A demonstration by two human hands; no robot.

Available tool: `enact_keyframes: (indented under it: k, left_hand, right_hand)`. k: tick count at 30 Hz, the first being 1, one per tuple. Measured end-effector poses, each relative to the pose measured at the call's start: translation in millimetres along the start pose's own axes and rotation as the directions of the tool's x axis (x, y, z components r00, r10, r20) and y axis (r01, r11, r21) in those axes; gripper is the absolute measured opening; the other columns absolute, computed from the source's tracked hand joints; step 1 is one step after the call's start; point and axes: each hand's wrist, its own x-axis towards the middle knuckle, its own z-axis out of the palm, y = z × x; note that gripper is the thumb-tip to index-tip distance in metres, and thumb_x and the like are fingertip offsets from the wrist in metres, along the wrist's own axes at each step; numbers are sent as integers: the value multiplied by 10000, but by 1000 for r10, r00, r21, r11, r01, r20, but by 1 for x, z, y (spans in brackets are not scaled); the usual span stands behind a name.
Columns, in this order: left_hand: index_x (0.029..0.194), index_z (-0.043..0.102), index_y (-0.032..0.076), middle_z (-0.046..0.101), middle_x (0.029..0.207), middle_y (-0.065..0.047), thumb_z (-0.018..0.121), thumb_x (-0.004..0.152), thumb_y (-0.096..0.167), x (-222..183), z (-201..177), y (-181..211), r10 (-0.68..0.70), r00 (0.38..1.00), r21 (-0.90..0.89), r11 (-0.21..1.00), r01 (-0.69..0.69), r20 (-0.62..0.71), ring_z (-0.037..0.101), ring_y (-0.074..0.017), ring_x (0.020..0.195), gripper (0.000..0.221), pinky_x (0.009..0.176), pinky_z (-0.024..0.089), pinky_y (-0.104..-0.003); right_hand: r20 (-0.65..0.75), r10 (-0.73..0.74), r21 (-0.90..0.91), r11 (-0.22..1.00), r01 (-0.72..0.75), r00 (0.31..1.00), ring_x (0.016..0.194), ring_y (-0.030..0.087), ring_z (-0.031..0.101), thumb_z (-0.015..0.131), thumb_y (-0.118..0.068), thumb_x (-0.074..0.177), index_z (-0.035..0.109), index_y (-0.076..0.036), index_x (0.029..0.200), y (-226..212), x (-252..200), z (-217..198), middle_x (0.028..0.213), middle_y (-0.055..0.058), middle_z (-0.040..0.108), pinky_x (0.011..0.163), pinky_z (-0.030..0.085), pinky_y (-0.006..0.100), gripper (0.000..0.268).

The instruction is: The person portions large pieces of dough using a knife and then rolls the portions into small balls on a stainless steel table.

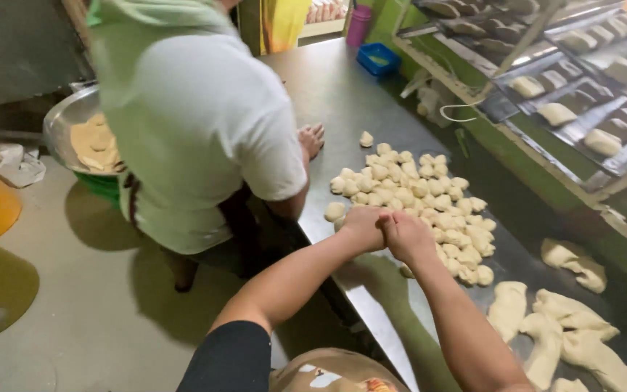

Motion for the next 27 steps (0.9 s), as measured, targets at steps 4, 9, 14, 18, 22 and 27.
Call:
enact_keyframes:
  k: [4,9,14,18,22,27]
  left_hand:
    - [756,751,309,751,906,-1,531,763,324,-8,14,-61,16,999,75,997,-19,48,757,-300,960,220,826,611,-492]
    - [1180,729,96,761,1079,-114,564,843,472,2,15,-92,-161,973,98,984,146,168,732,-318,1084,532,830,580,-528]
    - [1566,167,-70,584,1378,-357,607,816,618,-47,-78,-57,-101,960,-346,919,190,261,571,-489,1317,1109,1113,440,-613]
    - [1615,-54,17,559,1402,-358,689,818,293,-58,-101,-46,-96,984,-531,832,162,150,550,-462,1339,1124,1128,474,-547]
    - [1550,467,219,681,1330,-204,828,668,304,-24,-27,-72,-163,986,-592,793,145,23,593,-360,1327,956,1097,509,-456]
    - [1027,789,109,770,982,-180,552,865,410,-18,-17,-23,-203,976,-36,978,206,74,736,-394,1057,416,919,587,-527]
  right_hand:
    - [116,-243,138,964,227,963,1052,414,678,269,-557,1045,750,-108,860,-3,28,28,924,191,757,917,526,565,683]
    - [412,-416,542,827,149,811,695,192,640,643,-292,929,802,-67,787,-4,25,7,662,55,733,707,513,371,310]
    - [126,-361,292,904,313,924,1478,488,286,621,-367,939,360,-52,1576,-41,59,-27,1578,308,364,1249,200,593,757]
    - [65,-114,538,841,62,991,826,191,779,665,-314,1006,720,-188,1286,-5,65,50,830,58,791,796,617,347,312]
    - [-246,-168,431,863,263,954,859,157,757,729,-323,936,796,-265,1058,8,48,54,807,-33,777,755,585,317,151]
    - [9,-157,427,894,138,987,1370,297,546,391,-411,1031,649,-185,1389,30,53,55,1393,113,661,1187,384,461,496]
